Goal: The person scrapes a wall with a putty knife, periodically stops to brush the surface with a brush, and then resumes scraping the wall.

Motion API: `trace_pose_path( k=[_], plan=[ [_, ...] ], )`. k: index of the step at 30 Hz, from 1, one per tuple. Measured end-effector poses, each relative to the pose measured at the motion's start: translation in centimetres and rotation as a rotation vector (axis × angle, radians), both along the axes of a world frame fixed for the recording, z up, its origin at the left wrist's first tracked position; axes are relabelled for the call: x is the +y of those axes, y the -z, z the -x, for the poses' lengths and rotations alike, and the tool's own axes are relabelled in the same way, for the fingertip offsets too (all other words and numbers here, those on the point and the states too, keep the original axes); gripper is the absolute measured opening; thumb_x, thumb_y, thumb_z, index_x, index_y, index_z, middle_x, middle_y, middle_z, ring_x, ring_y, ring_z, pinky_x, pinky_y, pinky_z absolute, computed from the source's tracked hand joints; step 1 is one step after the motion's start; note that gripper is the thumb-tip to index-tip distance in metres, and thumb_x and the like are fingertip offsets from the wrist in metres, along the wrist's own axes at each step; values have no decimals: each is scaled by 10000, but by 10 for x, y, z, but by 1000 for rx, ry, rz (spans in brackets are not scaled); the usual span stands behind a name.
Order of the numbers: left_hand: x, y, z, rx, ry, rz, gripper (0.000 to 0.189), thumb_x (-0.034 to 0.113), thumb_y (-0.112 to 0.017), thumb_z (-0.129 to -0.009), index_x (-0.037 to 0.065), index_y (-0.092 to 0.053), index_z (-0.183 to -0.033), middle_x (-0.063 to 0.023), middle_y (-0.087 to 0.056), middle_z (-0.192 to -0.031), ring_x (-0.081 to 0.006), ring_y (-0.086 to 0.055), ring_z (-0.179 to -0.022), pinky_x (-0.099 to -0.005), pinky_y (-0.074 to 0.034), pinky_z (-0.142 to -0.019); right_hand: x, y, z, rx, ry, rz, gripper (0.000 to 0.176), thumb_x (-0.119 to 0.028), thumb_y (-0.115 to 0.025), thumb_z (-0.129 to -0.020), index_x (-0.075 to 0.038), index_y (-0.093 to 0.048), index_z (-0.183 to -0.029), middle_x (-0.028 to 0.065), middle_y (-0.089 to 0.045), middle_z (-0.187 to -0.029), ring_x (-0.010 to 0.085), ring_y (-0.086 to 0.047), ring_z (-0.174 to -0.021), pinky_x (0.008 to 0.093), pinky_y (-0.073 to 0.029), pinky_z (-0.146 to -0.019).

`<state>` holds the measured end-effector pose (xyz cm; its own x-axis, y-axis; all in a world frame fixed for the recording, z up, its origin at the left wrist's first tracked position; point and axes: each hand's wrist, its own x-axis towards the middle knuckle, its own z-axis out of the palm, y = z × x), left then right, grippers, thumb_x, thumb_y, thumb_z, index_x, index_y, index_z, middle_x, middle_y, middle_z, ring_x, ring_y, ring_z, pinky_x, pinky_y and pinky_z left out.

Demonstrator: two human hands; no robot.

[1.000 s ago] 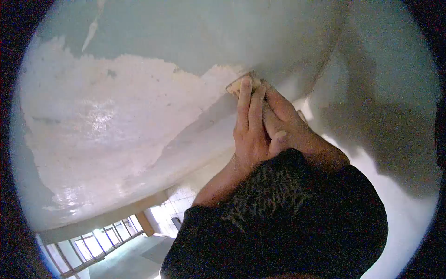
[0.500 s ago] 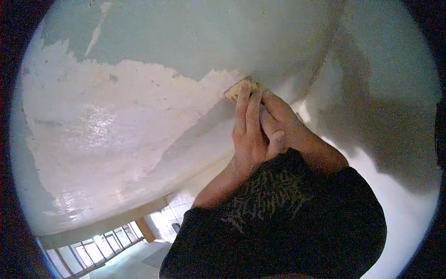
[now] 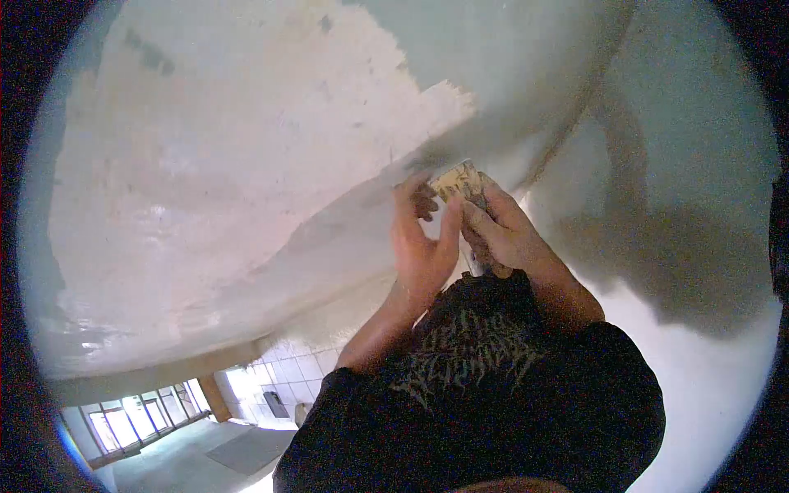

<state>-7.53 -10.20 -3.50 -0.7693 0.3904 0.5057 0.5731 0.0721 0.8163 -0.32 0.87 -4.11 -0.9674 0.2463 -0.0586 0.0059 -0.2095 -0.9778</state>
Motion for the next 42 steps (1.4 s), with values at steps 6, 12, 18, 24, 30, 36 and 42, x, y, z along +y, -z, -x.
trace_pose_path(
  k=[6, 12, 18, 24, 30, 36, 42],
  plan=[
    [-13, 2, 2, -355, 282, 0, 145, 111, -514, -898, -17, -555, -955, -78, -552, -904, -131, -527, -775, -252, -434, -697, -12, -3, -24, -61, -85, 5, 218, -179, -508, -910, -94, -419, -1090, -23, -447, -618, 77, -402, -430, 225, -354, -370],
    [-9, -9, -5, -779, 360, -208, 242, 172, -492, -921, -3, -568, -1070, -77, -613, -982, -155, -582, -889, -308, -480, -802, -20, 10, -51, -95, -139, 52, 361, -155, -539, -888, -85, -347, -1185, -5, -471, -637, 74, -424, -456, 220, -371, -420],
    [7, 6, -11, -697, 412, -151, 243, 171, -493, -923, -8, -565, -1071, -75, -616, -979, -154, -590, -877, -296, -486, -799, -15, 4, -53, 187, 270, -611, 625, -130, -529, -871, -105, -188, -1394, 141, -513, -862, 201, -546, -652, 292, -464, -554],
    [24, -12, -4, -440, 316, -6, 163, 81, -514, -894, -28, -547, -1011, -87, -574, -930, -134, -556, -791, -263, -446, -733, -6, -11, -47, 13, 215, -860, 595, -107, -509, -860, -110, -240, -1391, 205, -525, -971, 381, -559, -804, 414, -504, -703],
    [25, -16, -17, 209, -53, -91, 261, 46, -591, -805, -7, -515, -1049, -182, -495, -1120, -257, -532, -944, -311, -466, -702, 10, -14, -30, 189, 427, -774, 616, -92, -509, -864, -133, -201, -1396, 193, -583, -898, 365, -580, -708, 407, -504, -640],
    [39, -18, 0, 620, 87, 345, 508, 139, -559, -810, -3, -423, -1278, -239, -355, -1340, -358, -439, -1129, -406, -382, -893, 20, -17, -21, 140, 193, -26, 372, -134, -467, -915, -99, -319, -1254, 53, -540, -617, 116, -493, -437, 279, -426, -393],
    [41, -18, 4, 676, 73, 597, 516, 270, -486, -842, 18, -434, -1289, -151, -354, -1383, -315, -480, -1003, -398, -348, -867, 37, -8, -9, 8, 51, 293, 258, -245, -316, -975, -120, -439, -1164, 13, -478, -556, 81, -355, -313, 232, -313, -283]
  ],
)
